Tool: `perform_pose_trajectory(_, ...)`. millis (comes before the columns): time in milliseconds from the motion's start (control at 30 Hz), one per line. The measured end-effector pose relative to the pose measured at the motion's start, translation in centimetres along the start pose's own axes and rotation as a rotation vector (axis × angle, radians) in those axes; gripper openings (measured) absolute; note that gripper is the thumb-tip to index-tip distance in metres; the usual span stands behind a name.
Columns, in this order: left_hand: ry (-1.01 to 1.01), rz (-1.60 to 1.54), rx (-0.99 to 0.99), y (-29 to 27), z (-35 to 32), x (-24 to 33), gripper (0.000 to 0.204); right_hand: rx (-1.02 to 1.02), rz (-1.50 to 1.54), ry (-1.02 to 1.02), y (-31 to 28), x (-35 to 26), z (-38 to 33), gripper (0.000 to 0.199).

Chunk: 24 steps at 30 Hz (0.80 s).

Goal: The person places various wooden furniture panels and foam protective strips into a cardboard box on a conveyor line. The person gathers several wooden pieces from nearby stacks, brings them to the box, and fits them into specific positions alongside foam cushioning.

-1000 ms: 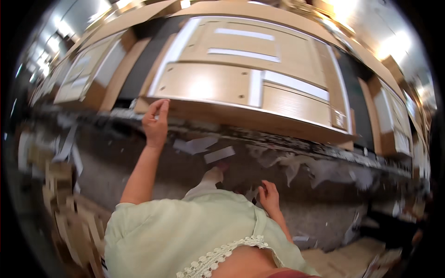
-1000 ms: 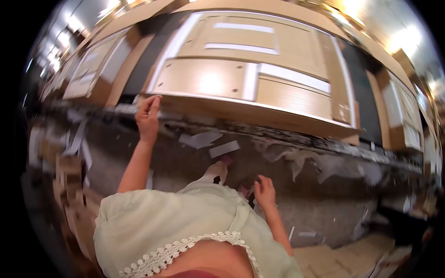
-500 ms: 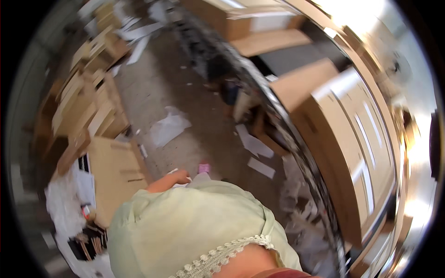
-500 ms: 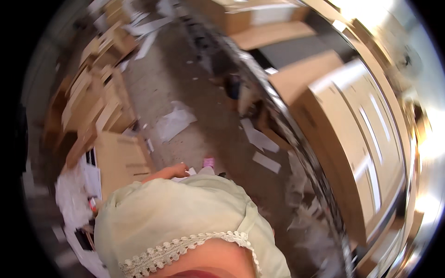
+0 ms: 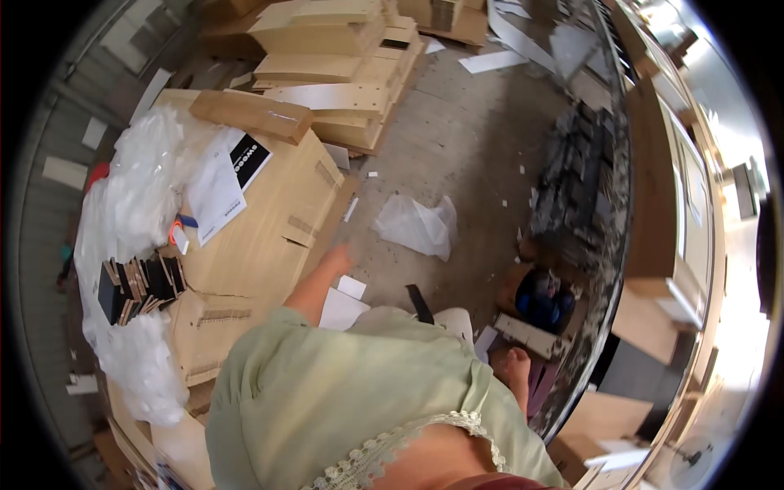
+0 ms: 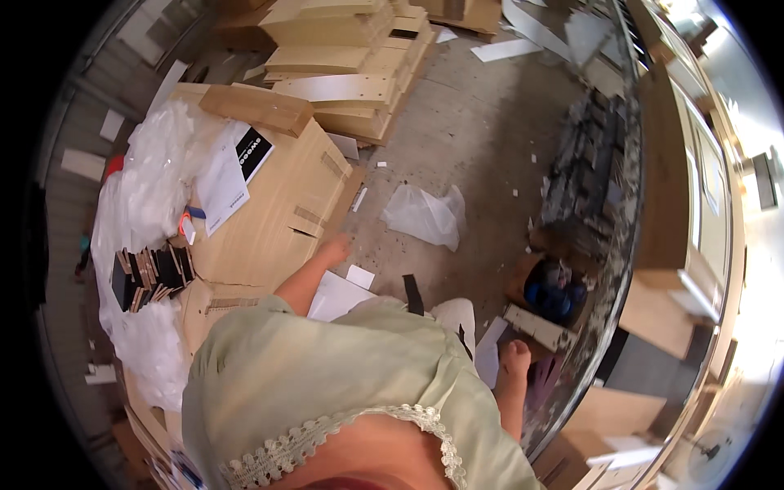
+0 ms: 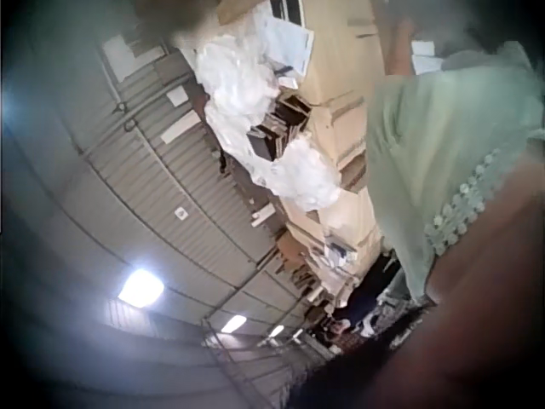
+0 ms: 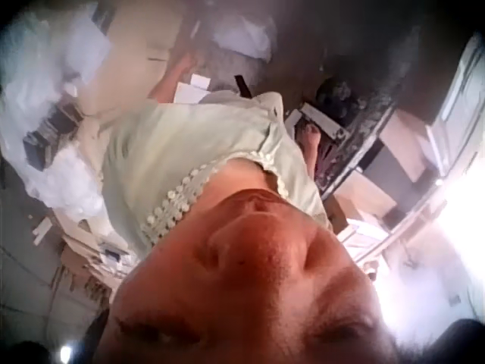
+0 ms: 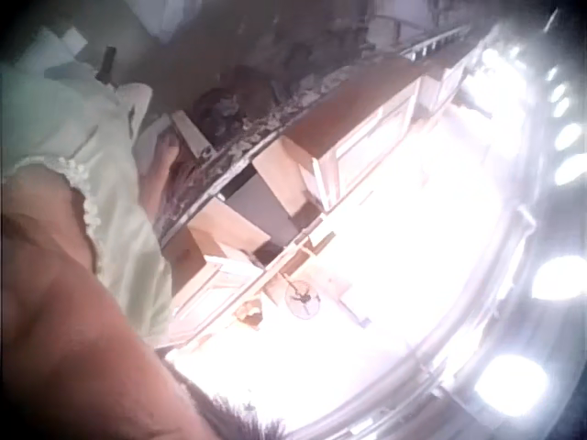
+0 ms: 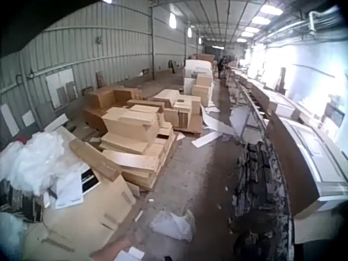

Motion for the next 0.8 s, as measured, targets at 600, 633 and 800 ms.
perform_pose_trajectory(600,-0.412,-0.194,-0.248,4.3,13.3,8.6,0.034,-0.514,-2.066,-0.94,13.3,-34.8,43.4,0.017)
perform_pose_trajectory(633,-0.353,-0.103,-0.17,-1.8,16.9,12.1,0.034,-0.514,-1.896,-0.882,13.0,-37.2,46.0,0.02)
perform_pose_trajectory(800,-0.386,-0.499,0.224,-7.9,28.6,8.9,0.031,-0.448,-1.272,-0.702,20.4,-54.9,48.9,0.023)
Point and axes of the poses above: each hand's wrist, its own z-axis towards the middle knuckle, its own y-axis out of the palm, x = y × z, the point moved 10 cm from there along z, towards the middle knuckle, and after that the axes turned 5 degrees about y, right-handed, at the moved point
